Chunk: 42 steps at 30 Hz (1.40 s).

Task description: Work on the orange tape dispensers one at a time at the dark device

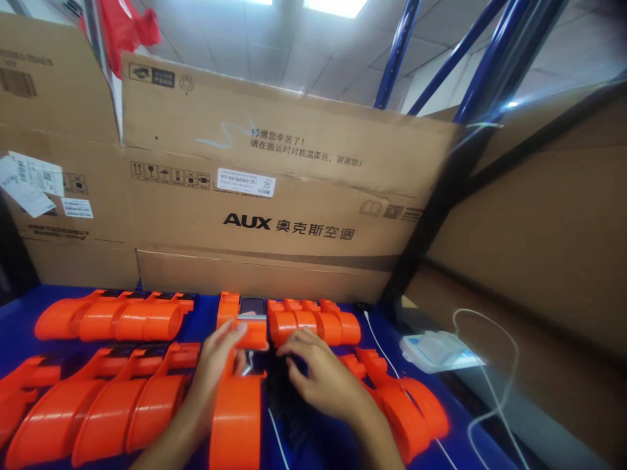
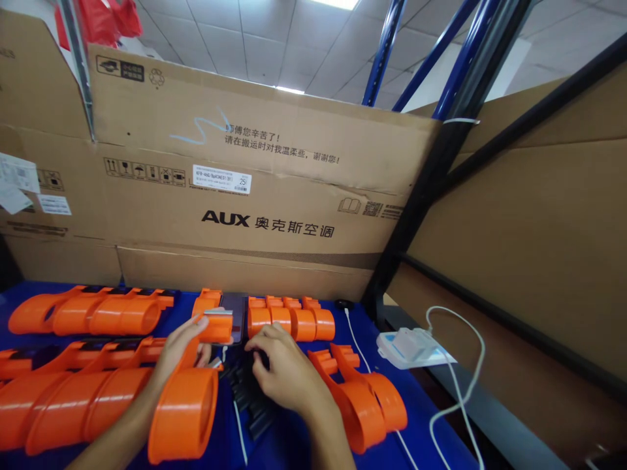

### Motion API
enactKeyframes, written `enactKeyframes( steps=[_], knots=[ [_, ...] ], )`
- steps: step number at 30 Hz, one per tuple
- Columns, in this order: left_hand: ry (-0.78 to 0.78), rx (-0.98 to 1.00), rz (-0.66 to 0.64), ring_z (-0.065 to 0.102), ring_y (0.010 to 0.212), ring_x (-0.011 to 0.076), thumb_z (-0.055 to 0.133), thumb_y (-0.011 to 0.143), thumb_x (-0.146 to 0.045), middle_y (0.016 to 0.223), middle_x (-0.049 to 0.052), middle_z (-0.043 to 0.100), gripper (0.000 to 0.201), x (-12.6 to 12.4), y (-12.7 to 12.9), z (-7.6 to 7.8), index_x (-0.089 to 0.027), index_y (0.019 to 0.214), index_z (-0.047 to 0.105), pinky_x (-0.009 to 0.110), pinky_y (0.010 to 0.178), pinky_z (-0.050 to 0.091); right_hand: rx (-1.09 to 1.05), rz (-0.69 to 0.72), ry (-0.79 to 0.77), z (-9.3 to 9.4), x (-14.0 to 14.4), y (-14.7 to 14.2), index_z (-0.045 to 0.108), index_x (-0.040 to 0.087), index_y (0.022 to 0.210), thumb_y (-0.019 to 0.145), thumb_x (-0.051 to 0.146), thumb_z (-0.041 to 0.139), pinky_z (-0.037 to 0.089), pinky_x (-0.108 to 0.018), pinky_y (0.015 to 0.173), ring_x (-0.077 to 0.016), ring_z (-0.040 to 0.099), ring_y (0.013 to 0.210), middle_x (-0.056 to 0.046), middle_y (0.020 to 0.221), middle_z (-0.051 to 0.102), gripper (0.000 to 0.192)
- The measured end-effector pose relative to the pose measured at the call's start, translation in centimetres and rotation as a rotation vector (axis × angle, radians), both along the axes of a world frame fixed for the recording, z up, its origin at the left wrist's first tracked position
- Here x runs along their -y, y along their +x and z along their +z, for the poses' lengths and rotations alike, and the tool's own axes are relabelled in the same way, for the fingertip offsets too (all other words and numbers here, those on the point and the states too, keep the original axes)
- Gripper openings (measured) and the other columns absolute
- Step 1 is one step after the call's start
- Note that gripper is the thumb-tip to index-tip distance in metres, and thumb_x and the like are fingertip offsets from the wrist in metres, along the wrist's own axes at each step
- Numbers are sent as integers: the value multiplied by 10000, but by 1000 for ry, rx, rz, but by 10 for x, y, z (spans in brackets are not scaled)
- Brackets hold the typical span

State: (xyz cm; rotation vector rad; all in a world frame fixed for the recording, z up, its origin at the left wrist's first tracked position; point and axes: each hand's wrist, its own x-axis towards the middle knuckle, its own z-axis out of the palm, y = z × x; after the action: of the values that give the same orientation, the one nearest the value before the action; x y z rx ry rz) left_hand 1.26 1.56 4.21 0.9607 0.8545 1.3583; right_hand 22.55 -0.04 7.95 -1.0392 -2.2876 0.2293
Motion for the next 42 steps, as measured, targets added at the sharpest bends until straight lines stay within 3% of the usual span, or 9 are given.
enactKeyframes(
  steps=[5, 8, 11, 17, 28, 35, 39, 42],
  knots=[
    [55, -128, -38, 345, 408, 87, 683, 841, -511, 440, -74, 464, 447, 12, 5, 2, -157, 1115, 671, 212, 422, 252, -193, -87, 87, 9, 2, -6, 683, 241, 1126, 983, 189, 533, 516, -412, 922, -233, 659, 968, -63, 1034, 715, 213],
    [75, -130, -72, 320, 437, 87, 678, 853, -501, 475, -80, 436, 487, 19, 9, 6, -154, 1193, 641, 212, 427, 240, -279, -88, 77, 9, 5, -13, 662, 238, 1183, 993, 225, 548, 526, -380, 899, -235, 659, 1004, -76, 1091, 711, 223],
    [96, -113, -126, 325, 461, 85, 690, 852, -473, 511, -72, 438, 452, 24, 12, 11, -161, 1177, 652, 209, 439, 254, -279, -61, 68, 7, 6, -18, 665, 239, 1182, 988, 219, 562, 527, -364, 880, -231, 657, 995, -76, 1086, 715, 221],
    [116, -80, -204, 284, 478, 75, 704, 850, -438, 529, -70, 431, 342, 27, 15, 15, -169, 1058, 668, 204, 437, 221, -332, -51, 56, 7, 7, -20, 694, 226, 999, 988, 215, 573, 503, -343, 823, -212, 646, 875, -51, 936, 710, 122],
    [131, -59, -85, 285, 369, 67, 701, 826, -446, 411, -93, 437, 373, 12, -1, 10, -173, 1077, 660, 192, 395, 235, -458, -138, 74, 5, 7, -19, 658, 222, 970, 993, 244, 580, 468, -332, 831, -212, 620, 873, -44, 939, 676, 84],
    [141, 23, -112, 350, 285, 57, 670, 820, -459, 550, -2, 658, 321, -3, -4, -3, -162, 941, 647, 205, 346, 274, -458, -171, 95, 6, 8, -20, 647, 220, 954, 1000, 252, 571, 455, -338, 826, -214, 606, 882, -42, 931, 667, 94],
    [124, 53, -198, 382, 272, 86, 663, 827, -456, 452, -41, 597, 347, -7, -8, -8, -162, 1012, 645, 209, 343, 306, -473, -180, 102, 6, 12, -25, 649, 218, 958, 1004, 255, 562, 455, -332, 814, -210, 609, 885, -42, 940, 667, 106],
    [114, 114, -201, 387, 281, 94, 668, 827, -447, 378, -66, 519, 331, -3, -13, -1, -167, 1004, 657, 198, 347, 316, -502, -204, 101, 7, 14, -24, 651, 216, 950, 1002, 268, 562, 460, -319, 782, -202, 612, 860, -35, 928, 667, 115]
  ],
)
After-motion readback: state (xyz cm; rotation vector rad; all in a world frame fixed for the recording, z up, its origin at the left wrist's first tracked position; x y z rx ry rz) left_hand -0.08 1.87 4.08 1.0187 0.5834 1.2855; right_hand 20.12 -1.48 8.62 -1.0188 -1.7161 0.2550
